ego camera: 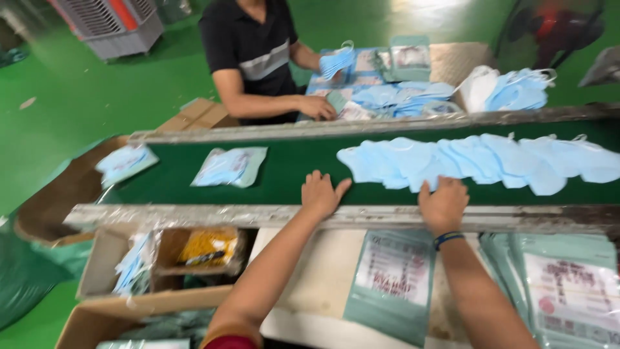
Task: The recorder is sitting at a conveyor belt workstation, taking blue face masks, grouping them, and placing them into plastic bags.
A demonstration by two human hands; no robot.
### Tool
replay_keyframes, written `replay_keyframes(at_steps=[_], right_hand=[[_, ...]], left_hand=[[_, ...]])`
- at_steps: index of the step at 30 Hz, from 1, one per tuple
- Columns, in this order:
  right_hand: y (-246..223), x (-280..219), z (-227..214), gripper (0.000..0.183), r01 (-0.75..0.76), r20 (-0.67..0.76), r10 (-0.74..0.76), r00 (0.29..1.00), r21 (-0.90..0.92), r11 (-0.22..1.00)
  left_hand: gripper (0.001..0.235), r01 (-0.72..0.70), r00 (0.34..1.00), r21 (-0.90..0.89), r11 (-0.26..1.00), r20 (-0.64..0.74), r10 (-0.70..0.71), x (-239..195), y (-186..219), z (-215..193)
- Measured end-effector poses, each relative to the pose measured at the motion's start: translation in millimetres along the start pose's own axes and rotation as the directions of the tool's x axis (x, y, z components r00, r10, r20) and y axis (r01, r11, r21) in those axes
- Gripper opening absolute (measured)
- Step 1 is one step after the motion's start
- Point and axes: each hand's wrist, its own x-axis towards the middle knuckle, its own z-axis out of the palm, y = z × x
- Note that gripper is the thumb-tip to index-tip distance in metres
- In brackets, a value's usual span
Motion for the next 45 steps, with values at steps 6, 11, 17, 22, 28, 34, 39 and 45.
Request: replay_keyframes(at_steps=[6,11,17,22,28,34,39,45], right_hand=[[3.4,7.3,11.8,0.049,-0.021,0.157,0.050,0.986,-0.183,0.983],[-9.9,12.6,-12.6,0.048,-0.147,0.282,0.142,0.949,-0.005,0.989],[-2.2,-5.9,-18.7,0.063,-0.321,0.228,0.246,0.942,0.825,0.465],[-79.3,-63.7,-83.6,0.072,-0.649,0.611,-0.221,0.760,0.702,-0.294],[-150.6,-140.5,-88.3,0.101,-0.658,0.589,-0.691,0.419,0.721,0.216],[-149.9,-210.1,-0.1,0.105,-0.349,0.766,-0.570,0.297,0.642,0.682],[-155.8,-200.1,-44.9,0.058,-0.405,0.645,-0.659,0.385,0.760,0.508],[-133.7,-219.5,-26.9,0.042,0.202,0.552,-0.694,0.462,0.697,0.688]], left_hand=[[0.088,0.303,0.952,-0.152,0.941,0.094,-0.291,102.7,84.5,86.7],[0.087,0.276,0.959,-0.581,0.766,0.116,-0.258,107.3,112.0,144.5],[0.080,-0.010,1.000,-0.847,0.531,-0.020,-0.014,-3.2,76.0,28.3],[0.069,-0.037,0.971,-0.875,0.483,0.083,0.224,-122.5,10.8,-46.1],[0.078,0.105,0.986,-0.532,0.840,0.167,-0.018,-239.6,-40.5,-96.3],[0.098,0.211,0.957,-0.357,0.910,0.264,-0.119,-288.0,-110.7,-18.6],[0.075,-0.035,0.993,-0.418,0.908,0.086,0.078,-306.9,-117.2,-5.1],[0.077,-0.016,0.986,-0.322,0.947,0.151,0.068,-303.2,-130.5,35.4]])
